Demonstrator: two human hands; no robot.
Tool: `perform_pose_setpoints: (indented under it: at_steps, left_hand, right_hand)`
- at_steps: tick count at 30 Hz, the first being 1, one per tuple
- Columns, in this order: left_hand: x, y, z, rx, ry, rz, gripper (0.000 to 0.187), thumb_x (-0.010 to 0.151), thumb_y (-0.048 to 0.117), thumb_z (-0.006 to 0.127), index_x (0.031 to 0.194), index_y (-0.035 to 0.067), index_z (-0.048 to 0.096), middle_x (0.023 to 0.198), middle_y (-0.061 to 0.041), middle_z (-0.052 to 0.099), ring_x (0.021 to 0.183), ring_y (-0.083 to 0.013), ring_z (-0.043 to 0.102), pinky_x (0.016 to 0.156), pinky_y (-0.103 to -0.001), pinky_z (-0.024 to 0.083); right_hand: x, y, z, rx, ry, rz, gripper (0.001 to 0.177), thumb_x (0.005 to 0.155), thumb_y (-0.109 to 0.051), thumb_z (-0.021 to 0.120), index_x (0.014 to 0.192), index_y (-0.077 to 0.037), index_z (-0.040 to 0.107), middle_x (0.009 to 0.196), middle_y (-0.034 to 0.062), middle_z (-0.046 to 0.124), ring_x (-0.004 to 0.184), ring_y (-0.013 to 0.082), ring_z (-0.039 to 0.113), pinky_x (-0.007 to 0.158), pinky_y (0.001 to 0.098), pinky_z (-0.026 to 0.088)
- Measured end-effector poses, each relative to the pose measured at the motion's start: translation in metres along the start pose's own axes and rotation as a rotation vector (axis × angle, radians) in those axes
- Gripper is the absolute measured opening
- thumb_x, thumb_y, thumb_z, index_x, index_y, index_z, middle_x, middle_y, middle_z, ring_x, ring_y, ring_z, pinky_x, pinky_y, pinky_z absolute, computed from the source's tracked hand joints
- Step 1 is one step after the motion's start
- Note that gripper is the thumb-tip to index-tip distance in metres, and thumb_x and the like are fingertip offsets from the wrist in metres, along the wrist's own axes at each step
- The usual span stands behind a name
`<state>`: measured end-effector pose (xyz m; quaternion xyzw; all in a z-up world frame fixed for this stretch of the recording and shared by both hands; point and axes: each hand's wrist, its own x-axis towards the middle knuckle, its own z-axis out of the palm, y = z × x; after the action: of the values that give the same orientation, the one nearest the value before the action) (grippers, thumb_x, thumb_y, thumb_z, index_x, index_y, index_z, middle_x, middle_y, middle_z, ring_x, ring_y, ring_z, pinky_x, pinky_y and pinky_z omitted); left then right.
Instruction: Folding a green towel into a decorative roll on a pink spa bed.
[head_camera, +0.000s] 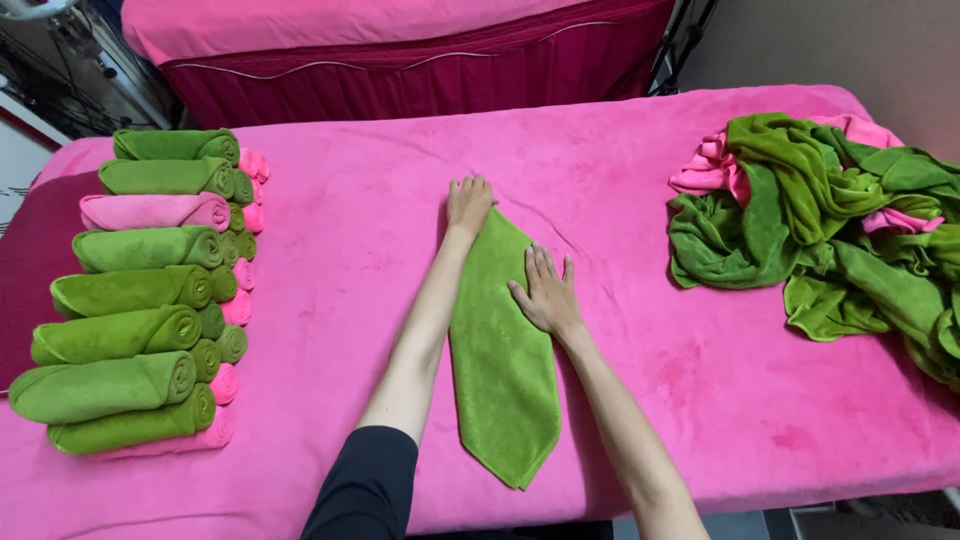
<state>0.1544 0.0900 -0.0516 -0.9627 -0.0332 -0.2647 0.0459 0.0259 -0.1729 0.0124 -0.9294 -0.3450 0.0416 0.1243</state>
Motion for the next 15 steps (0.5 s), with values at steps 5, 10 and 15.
perform_pose_setpoints:
  at_steps: [5,10,15]
  left_hand:
    - [-0.044,0.035,-0.053,-0.029,0.076,-0.062,0.049,0.085,0.038,0.082,0.121,0.008,0.065,0.124,-0.015,0.060,0.117,-0.0314,0.059,0.099,-0.054,0.044]
    - [-0.136,0.078,-0.129,-0.311,-0.085,-0.183,0.048,0.111,0.028,0.052,0.152,0.003,0.049,0.154,-0.023,0.053,0.150,-0.0351,0.043,0.123,-0.060,0.026]
    - [-0.173,0.071,-0.189,-0.428,-0.498,-0.389,0.062,0.115,0.045,0.028,0.166,0.009,0.031,0.176,-0.015,0.022,0.164,-0.0291,0.014,0.128,-0.061,0.004]
  right_hand:
    - [0.003,0.000,0.001,-0.005,-0.002,0.017,0.088,0.107,-0.066,0.029,0.167,-0.003,0.021,0.174,0.0193,0.023,0.162,0.0310,0.019,0.129,0.0642,-0.002]
    - [0.004,0.004,0.007,-0.023,0.008,0.021,0.091,0.105,-0.069,0.029,0.168,-0.004,0.019,0.175,0.0186,0.020,0.163,0.0324,0.017,0.129,0.0645,-0.001]
    - [0.007,0.003,0.007,-0.100,-0.007,-0.139,0.077,0.110,-0.059,0.028,0.168,-0.009,0.025,0.176,0.0131,0.022,0.163,0.0287,0.018,0.131,0.0583,0.001]
